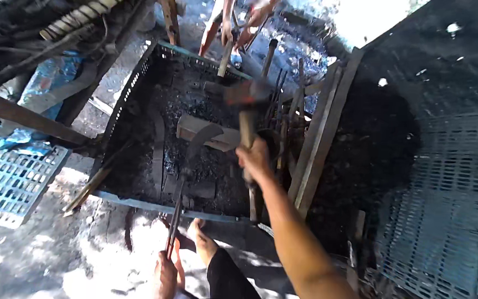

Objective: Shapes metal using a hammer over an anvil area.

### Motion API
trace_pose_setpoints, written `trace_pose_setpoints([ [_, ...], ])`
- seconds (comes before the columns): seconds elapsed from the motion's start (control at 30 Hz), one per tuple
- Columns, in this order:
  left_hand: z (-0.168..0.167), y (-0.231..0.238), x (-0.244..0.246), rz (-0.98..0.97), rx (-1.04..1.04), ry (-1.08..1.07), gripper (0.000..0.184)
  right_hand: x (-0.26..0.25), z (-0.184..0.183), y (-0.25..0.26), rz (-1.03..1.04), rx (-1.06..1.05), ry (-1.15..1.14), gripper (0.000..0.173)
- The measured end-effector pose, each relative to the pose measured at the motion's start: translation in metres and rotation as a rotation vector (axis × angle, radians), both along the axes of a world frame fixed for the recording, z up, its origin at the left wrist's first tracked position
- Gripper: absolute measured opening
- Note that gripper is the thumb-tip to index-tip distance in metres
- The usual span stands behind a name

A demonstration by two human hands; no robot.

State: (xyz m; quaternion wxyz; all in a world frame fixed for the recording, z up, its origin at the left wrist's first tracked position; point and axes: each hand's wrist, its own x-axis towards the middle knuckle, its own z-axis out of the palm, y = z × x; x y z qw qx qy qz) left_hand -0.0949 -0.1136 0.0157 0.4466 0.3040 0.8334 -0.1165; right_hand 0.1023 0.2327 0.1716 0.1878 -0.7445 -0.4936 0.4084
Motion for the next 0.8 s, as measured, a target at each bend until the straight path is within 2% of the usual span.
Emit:
trace_pose_setpoints([
  [0.1, -0.006, -0.011, -0.003, -0.004, -0.001, 0.007, 0.039, 0.018, 0.078, 0.013, 0.040, 0.255, -0.102, 0.040],
  [0.17, -0.006, -0.008, -0.001, 0.004, 0.020, 0.008, 0.039, 0.019, 0.095, 0.023, 0.007, 0.393, -0.152, 0.036],
  [0.23, -0.008, -0.010, 0.004, -0.009, 0.005, 0.027, 0.038, 0.014, 0.070, 0.023, -0.053, 0.445, -0.137, 0.032],
  [0.27, -0.010, -0.011, 0.005, -0.010, 0.009, 0.031, 0.038, 0.011, 0.042, 0.020, -0.072, 0.414, -0.107, 0.032],
  [0.33, -0.016, -0.014, 0.009, -0.004, 0.043, 0.047, 0.035, 0.008, -0.037, 0.012, -0.088, 0.194, -0.050, 0.037],
  [0.4, -0.016, -0.017, 0.013, 0.002, 0.062, 0.056, 0.034, 0.006, -0.105, 0.006, -0.091, -0.142, -0.025, 0.039],
  [0.43, -0.013, -0.019, 0.015, 0.008, 0.058, 0.053, 0.034, 0.006, -0.109, 0.007, -0.092, -0.265, 0.008, 0.040],
  [0.47, -0.010, -0.017, 0.015, 0.013, 0.048, 0.050, 0.035, 0.005, -0.093, 0.014, -0.087, -0.283, 0.036, 0.040],
  [0.57, -0.005, -0.020, 0.021, 0.024, 0.028, 0.052, 0.036, 0.015, -0.005, 0.024, -0.009, -0.086, 0.043, 0.042],
  [0.67, -0.002, -0.017, 0.023, 0.026, 0.023, 0.043, 0.037, 0.019, 0.038, 0.024, -0.002, 0.106, -0.032, 0.036],
  [0.73, -0.004, -0.015, 0.025, 0.029, 0.013, 0.043, 0.037, 0.015, 0.025, 0.020, -0.012, 0.156, -0.105, 0.033],
  [0.8, -0.009, -0.016, 0.024, 0.023, 0.002, 0.050, 0.038, 0.011, -0.027, 0.017, -0.028, 0.099, -0.110, 0.036],
])
